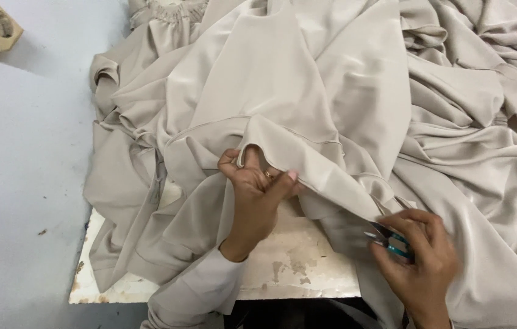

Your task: Trimming loose threads from beige fabric garments using thread snips in a sewing factory.

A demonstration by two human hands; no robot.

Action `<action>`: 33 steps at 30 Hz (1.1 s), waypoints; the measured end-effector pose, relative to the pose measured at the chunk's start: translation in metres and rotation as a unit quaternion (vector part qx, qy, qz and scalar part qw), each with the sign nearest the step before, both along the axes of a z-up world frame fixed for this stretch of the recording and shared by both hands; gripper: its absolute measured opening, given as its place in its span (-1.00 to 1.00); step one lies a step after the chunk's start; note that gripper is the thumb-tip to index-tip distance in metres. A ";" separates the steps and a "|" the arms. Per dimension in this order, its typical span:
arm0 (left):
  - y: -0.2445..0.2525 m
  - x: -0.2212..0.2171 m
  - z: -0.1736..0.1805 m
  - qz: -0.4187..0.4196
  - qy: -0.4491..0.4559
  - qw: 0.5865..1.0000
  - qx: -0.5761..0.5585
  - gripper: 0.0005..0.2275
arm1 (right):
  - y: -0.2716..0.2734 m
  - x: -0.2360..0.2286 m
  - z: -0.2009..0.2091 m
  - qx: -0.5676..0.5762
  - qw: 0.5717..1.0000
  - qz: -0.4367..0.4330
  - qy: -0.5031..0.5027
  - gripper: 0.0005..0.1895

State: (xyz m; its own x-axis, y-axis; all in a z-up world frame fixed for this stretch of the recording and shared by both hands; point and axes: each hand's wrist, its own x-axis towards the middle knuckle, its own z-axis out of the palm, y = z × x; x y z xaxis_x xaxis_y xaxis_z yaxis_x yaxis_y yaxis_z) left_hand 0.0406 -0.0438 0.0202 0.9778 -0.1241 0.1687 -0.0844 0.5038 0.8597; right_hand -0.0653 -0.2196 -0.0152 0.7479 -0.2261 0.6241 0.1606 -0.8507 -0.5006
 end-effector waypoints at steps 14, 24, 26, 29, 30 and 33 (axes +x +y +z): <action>-0.001 -0.009 -0.004 -0.031 -0.111 0.993 -0.021 -0.56 | 0.036 0.053 0.033 0.137 0.978 0.083 0.133 -0.64; 0.038 -0.001 -0.081 0.027 0.127 0.930 0.344 -0.39 | 0.037 0.047 -0.004 0.125 0.961 0.060 0.238 -0.67; 0.036 -0.001 -0.076 0.020 0.082 0.904 0.419 -0.45 | 0.037 0.047 -0.003 0.116 0.956 0.062 0.263 -0.67; 0.034 0.002 -0.077 0.022 0.016 0.864 0.503 -0.53 | 0.033 0.045 -0.011 0.101 0.943 0.064 0.309 -0.69; 0.034 0.005 -0.077 0.032 -0.006 0.857 0.515 -0.57 | 0.031 0.045 -0.015 0.094 0.937 0.064 0.329 -0.71; 0.034 0.010 -0.072 0.002 0.047 0.896 0.441 -0.60 | 0.029 0.041 -0.011 0.151 0.940 0.082 0.294 -0.69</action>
